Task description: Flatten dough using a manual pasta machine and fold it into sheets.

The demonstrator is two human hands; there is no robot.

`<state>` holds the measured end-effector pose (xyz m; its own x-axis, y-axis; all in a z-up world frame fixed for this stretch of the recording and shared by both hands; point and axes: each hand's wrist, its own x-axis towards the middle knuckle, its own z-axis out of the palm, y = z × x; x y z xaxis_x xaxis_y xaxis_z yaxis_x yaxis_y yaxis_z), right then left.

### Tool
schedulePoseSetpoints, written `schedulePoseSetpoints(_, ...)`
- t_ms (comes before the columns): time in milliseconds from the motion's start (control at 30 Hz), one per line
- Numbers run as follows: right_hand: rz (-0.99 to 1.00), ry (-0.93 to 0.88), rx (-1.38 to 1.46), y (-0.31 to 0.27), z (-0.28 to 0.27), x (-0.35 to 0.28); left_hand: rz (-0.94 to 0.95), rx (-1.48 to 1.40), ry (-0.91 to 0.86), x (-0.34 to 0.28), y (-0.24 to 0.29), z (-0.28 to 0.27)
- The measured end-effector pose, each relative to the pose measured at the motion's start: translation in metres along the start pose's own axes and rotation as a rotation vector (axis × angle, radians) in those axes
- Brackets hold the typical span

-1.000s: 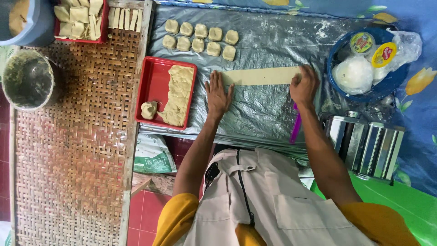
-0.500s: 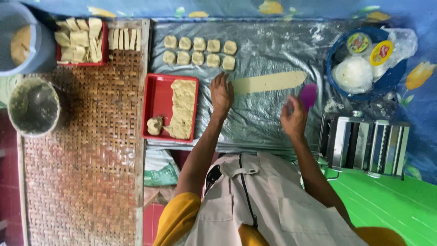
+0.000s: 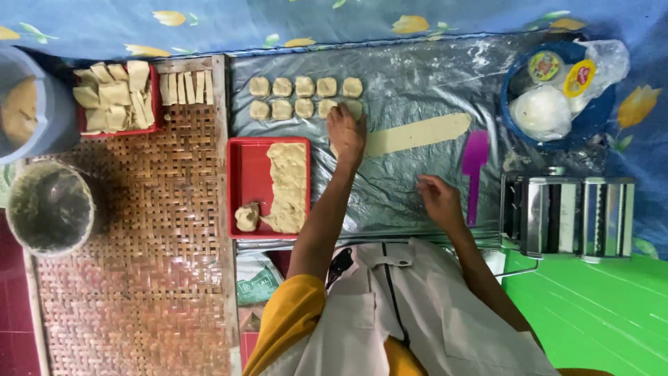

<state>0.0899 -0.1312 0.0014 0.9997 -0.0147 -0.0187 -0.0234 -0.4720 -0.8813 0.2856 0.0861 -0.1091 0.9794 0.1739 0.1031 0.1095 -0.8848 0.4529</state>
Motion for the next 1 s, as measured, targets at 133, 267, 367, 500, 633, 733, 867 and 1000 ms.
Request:
schedulePoseSetpoints(133,0.01,-0.004,-0.036,-0.002,0.005,0.002,0.004,-0.102,0.026,-0.001,0.011,-0.024)
schedulePoseSetpoints(267,0.147,-0.019,0.15,0.001,0.014,0.007,-0.041,-0.288,0.107,0.003,0.027,-0.057)
schedulePoseSetpoints(367,0.231,-0.04,0.265,-0.001,0.022,0.011,-0.211,-0.56,0.006,-0.004,0.02,-0.051)
schedulePoseSetpoints(500,0.186,-0.069,0.407,-0.006,0.026,0.028,-0.706,-1.589,-0.407,-0.024,0.033,-0.08)
schedulePoseSetpoints(633,0.152,-0.043,0.486,-0.058,0.018,0.059,-0.639,-1.734,-0.472,-0.059,0.045,-0.131)
schedulePoseSetpoints(733,0.127,-0.12,0.448,-0.103,0.013,0.071,-0.564,-1.739,-0.425,-0.077,0.06,-0.173)
schedulePoseSetpoints(867,0.004,-0.077,0.464,-0.148,0.018,0.06,-0.331,-1.596,-0.494,-0.104,0.079,-0.226)
schedulePoseSetpoints(1000,-0.066,0.051,0.544,-0.16,0.026,0.042,-0.172,-1.428,-0.526,-0.118,0.07,-0.241)
